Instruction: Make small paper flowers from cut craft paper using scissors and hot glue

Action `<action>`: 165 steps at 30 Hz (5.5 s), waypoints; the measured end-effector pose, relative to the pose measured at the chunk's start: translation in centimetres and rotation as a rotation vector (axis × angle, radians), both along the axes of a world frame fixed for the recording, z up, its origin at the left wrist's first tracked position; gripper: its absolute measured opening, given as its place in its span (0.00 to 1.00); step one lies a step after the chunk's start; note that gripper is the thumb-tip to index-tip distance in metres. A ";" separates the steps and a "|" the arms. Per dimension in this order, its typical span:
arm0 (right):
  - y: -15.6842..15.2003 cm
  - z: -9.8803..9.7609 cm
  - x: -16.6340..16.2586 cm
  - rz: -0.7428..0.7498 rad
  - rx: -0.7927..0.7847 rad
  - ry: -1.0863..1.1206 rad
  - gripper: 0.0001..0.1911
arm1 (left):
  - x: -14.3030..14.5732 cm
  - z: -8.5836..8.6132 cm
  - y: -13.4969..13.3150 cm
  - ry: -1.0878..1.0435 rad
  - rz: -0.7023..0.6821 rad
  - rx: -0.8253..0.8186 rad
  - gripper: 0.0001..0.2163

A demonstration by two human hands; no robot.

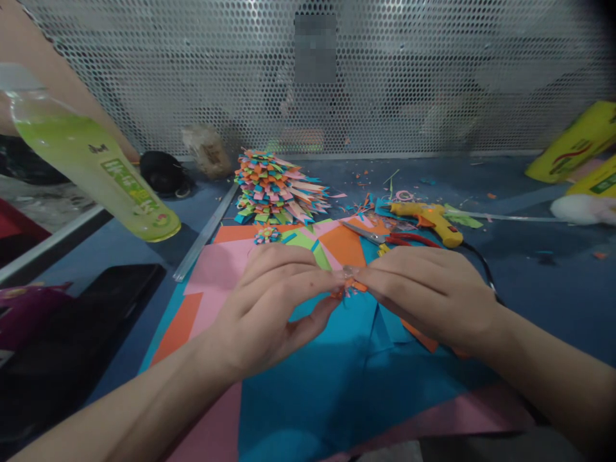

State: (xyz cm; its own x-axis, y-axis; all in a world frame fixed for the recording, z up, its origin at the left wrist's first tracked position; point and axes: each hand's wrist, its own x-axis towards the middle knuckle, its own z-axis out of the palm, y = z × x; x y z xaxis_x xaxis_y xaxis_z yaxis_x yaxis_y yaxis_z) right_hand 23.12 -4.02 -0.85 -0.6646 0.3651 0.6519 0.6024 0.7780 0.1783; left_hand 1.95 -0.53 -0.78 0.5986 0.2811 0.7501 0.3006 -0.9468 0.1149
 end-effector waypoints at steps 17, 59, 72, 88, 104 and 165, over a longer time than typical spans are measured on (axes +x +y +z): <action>0.1 -0.5 -0.2 -0.021 -0.041 0.055 0.09 | 0.1 -0.1 -0.2 -0.041 0.004 -0.089 0.13; 0.0 -0.3 -1.9 -0.127 -1.104 0.564 0.06 | 0.6 -0.7 0.1 -0.242 0.002 -1.262 0.15; 0.0 -0.3 -1.9 -0.135 -1.107 0.572 0.07 | 0.7 -0.9 0.3 -0.284 -0.019 -1.252 0.15; 0.1 -0.4 -1.9 -0.108 -1.115 0.584 0.06 | 0.7 -0.5 0.2 -0.314 -0.009 -1.346 0.15; 0.1 -0.6 -1.7 -0.139 -1.112 0.566 0.07 | 0.6 -0.3 0.2 -0.344 -0.021 -1.413 0.17; 0.0 -1.4 -1.5 -0.132 -0.694 0.305 0.05 | 0.8 -0.9 0.5 -0.382 0.006 -1.628 0.13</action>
